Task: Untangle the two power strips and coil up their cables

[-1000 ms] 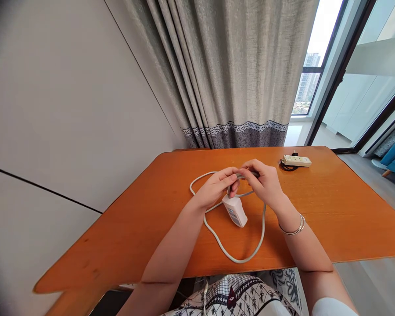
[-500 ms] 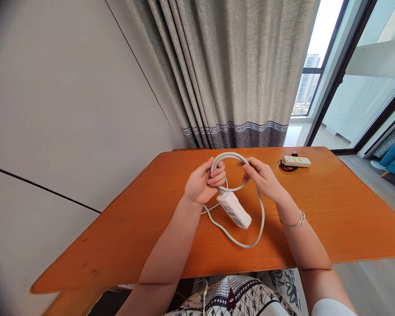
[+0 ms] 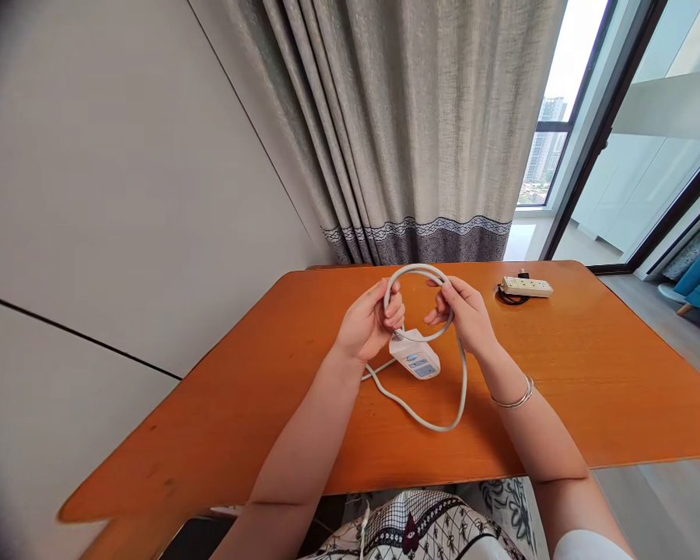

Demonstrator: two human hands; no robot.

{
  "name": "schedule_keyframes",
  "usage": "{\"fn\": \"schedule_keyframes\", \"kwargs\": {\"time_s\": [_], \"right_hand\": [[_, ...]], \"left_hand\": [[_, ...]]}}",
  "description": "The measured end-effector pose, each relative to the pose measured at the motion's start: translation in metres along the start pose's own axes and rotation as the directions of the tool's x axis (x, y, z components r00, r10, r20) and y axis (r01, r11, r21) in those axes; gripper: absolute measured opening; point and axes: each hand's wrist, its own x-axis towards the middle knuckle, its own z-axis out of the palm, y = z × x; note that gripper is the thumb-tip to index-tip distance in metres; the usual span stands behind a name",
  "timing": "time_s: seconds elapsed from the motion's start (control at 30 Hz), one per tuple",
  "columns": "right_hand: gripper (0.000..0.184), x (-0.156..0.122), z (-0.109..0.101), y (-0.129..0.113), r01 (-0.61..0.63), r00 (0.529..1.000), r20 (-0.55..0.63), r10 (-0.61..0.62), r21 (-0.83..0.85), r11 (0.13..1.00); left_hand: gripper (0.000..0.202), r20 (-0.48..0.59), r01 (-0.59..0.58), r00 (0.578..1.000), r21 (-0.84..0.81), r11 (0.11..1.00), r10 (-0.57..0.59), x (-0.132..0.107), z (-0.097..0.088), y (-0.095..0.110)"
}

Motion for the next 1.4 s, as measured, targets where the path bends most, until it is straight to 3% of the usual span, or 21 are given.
{"fn": "schedule_keyframes", "kwargs": {"time_s": [0.17,0.33,0.67,0.83,0.97,1.1,1.27,1.4], "right_hand": [[0.04,0.001,0.006,0.005,0.029,0.996,-0.091,-0.026,0.036,0.999],[0.034,0.001,0.01,0.009,0.075,0.983,-0.174,-0.059,0.087,0.993],[0.028,0.001,0.007,0.013,0.154,0.963,-0.238,-0.129,0.089,0.984],[0.028,0.002,0.008,0.01,0.128,0.961,-0.265,-0.073,0.197,0.972],[0.035,0.002,0.008,0.01,0.115,0.979,-0.189,-0.079,0.186,0.976],[0.043,0.003,0.008,0.018,0.098,0.993,-0.063,-0.095,0.052,0.994],[0.046,0.007,0.004,0.023,-0.023,0.998,0.065,0.027,-0.065,0.998],[0.043,0.014,-0.008,0.022,0.014,0.994,0.106,-0.007,-0.066,0.998]], "left_hand": [[0.041,-0.047,-0.033,0.998,0.042,0.999,0.035,0.001,0.004,-0.011],[0.046,-0.025,-0.019,0.999,0.037,0.999,0.02,0.001,0.005,-0.017],[0.033,0.12,0.043,0.992,-0.032,0.999,-0.038,-0.001,0.005,-0.017],[0.044,0.154,0.023,0.988,-0.041,0.999,-0.017,-0.001,0.009,-0.019],[0.045,0.196,0.045,0.98,-0.105,0.993,-0.024,-0.004,0.008,-0.014],[0.045,0.221,0.033,0.975,-0.187,0.982,0.009,-0.009,0.004,-0.004],[0.043,0.168,-0.056,0.982,-0.201,0.978,0.091,-0.01,-0.003,0.008],[0.044,0.103,-0.113,0.985,-0.224,0.968,0.139,-0.009,-0.009,0.018]]}}
